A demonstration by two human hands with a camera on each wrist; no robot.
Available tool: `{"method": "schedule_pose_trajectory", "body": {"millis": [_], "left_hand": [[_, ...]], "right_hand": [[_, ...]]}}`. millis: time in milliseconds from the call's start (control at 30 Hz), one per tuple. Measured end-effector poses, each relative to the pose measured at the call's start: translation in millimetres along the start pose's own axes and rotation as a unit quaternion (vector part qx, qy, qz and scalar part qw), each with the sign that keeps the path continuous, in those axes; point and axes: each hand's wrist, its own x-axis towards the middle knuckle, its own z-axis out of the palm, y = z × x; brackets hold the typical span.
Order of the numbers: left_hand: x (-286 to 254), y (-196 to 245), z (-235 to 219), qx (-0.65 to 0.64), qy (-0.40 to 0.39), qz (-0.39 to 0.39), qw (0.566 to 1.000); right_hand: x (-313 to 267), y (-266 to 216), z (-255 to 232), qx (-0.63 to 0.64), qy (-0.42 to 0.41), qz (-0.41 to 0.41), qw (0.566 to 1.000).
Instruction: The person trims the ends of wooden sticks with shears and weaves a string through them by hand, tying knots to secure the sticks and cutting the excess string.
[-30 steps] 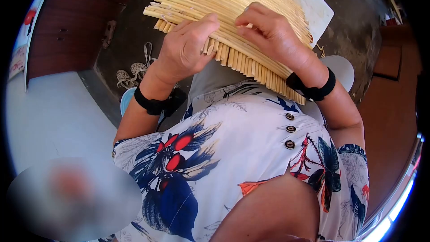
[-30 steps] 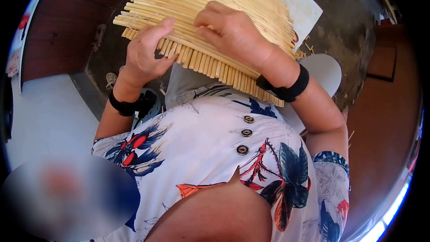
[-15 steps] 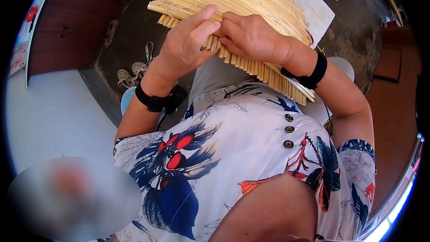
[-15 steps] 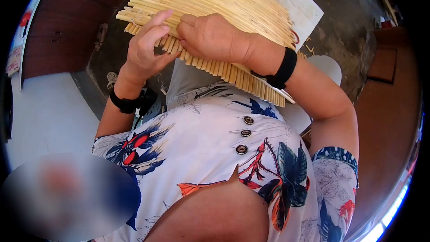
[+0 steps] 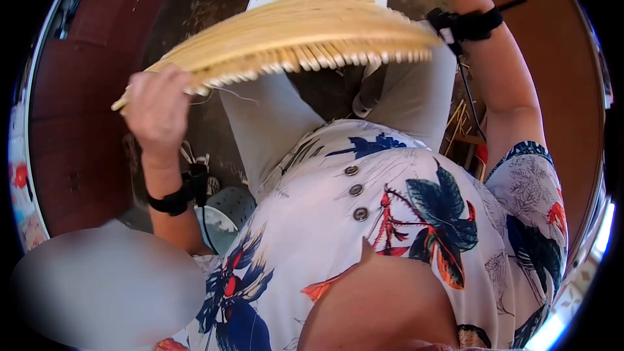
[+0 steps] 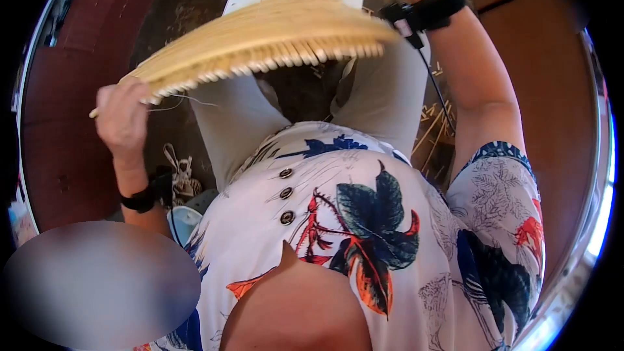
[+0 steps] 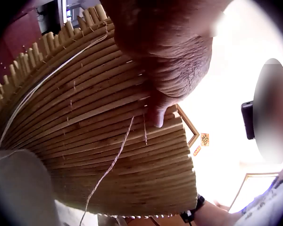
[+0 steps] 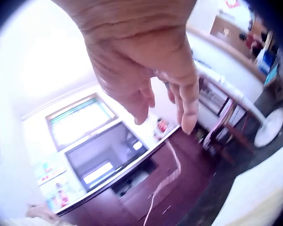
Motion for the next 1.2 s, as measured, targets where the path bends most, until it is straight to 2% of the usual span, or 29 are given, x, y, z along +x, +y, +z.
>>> {"method": "schedule_pose_trajectory", "body": {"millis": [33,100,133,200,267,300,333,367,400,433,467,500,533,600,667,733,800,867,900,933,1000,1033,1100,1133,1200], "left_hand": [[17.6,-4.2,-2.9,0.007,0.013,-0.009,1.0],[49.3,-11.7,-8.8,0.018,0.039,-0.014,0.999],[63.4,-15.1,-11.2,0.025,0.041,-0.028,0.998],[85.2,-35.7,-12.7,0.038,0.06,-0.01,0.997],[105.7,-50.4,-11.8,0.027,0.059,-0.04,0.997],[117.0,-56.9,-12.8,0.018,0.057,-0.069,0.996],[124.7,-64.4,-7.7,0.027,0.06,-0.068,0.995],[130.5,-72.3,-6.4,0.021,0.068,-0.086,0.994],[134.0,-79.8,-8.3,0.019,0.076,-0.105,0.991],[139.2,-81.6,-12.4,0.019,0.064,-0.104,0.992],[144.1,-83.0,-14.2,0.018,0.045,-0.105,0.993],[144.8,-86.4,-16.0,0.016,0.044,-0.117,0.992],[144.8,-90.1,-20.4,0.012,0.042,-0.13,0.991],[146.1,-92.5,-29.5,0.013,0.032,-0.132,0.991],[145.4,-88.8,-21.8,0.005,0.009,-0.124,0.992],[143.9,-91.5,-14.1,-0.006,0.0,-0.161,0.987],[146.3,-95.8,-11.7,-0.008,-0.01,-0.177,0.984],[148.9,-101.0,-8.7,0.011,-0.043,-0.178,0.983],[155.9,-108.9,-23.6,0.002,-0.054,-0.186,0.981],[156.4,-112.3,-18.6,0.002,-0.053,-0.185,0.981],[160.4,-117.1,-14.0,-0.006,-0.084,-0.198,0.977],[160.0,-118.6,-11.3,-0.008,-0.082,-0.199,0.977],[164.1,-112.0,-9.1,0.021,-0.107,-0.235,0.966],[161.8,-117.0,-15.2,0.015,-0.1,-0.236,0.967],[163.8,-121.4,-11.0,0.044,-0.102,-0.214,0.971]], "right_hand": [[-7.0,2.9,-27.5,-0.023,0.079,0.04,0.996],[-21.3,33.6,-72.7,0.089,0.211,0.127,0.965],[-28.8,63.1,-99.3,0.092,0.215,0.122,0.965],[-39.0,127.0,-132.5,0.067,0.323,0.18,0.927],[-49.6,158.4,-112.9,-0.029,0.249,0.224,0.942],[-38.1,143.6,-78.2,-0.384,-0.023,0.226,0.895],[-23.3,127.3,-42.0,-0.666,-0.287,0.177,0.665],[-46.3,193.8,-37.5,-0.445,-0.145,-0.036,0.883],[-47.3,232.4,0.5,-0.559,-0.15,-0.032,0.815],[-57.8,289.2,27.1,-0.525,-0.12,0.014,0.842],[-65.1,319.6,50.1,-0.482,-0.095,0.063,0.869],[-62.6,239.8,76.4,-0.429,-0.15,0.138,0.88],[-64.7,221.7,85.0,-0.416,-0.149,0.091,0.892],[-69.7,232.9,102.8,-0.521,-0.121,0.114,0.837],[-83.2,252.2,113.0,-0.485,-0.005,0.057,0.873],[-79.1,256.2,116.6,-0.492,-0.051,0.163,0.854],[-78.9,258.0,118.1,-0.495,-0.057,0.155,0.853],[-81.9,256.4,117.9,-0.497,-0.089,0.211,0.837],[-78.8,234.7,117.2,-0.484,-0.056,0.208,0.848],[-78.3,235.7,116.7,-0.484,-0.056,0.208,0.848],[-73.8,230.6,114.4,-0.412,-0.115,0.284,0.858],[-70.6,227.9,114.9,-0.391,-0.116,0.247,0.879],[-62.5,201.8,123.3,-0.307,-0.045,0.159,0.937],[-52.9,167.1,130.7,-0.239,-0.021,0.12,0.963],[-32.7,109.2,143.1,-0.152,-0.004,0.042,0.987]]}}
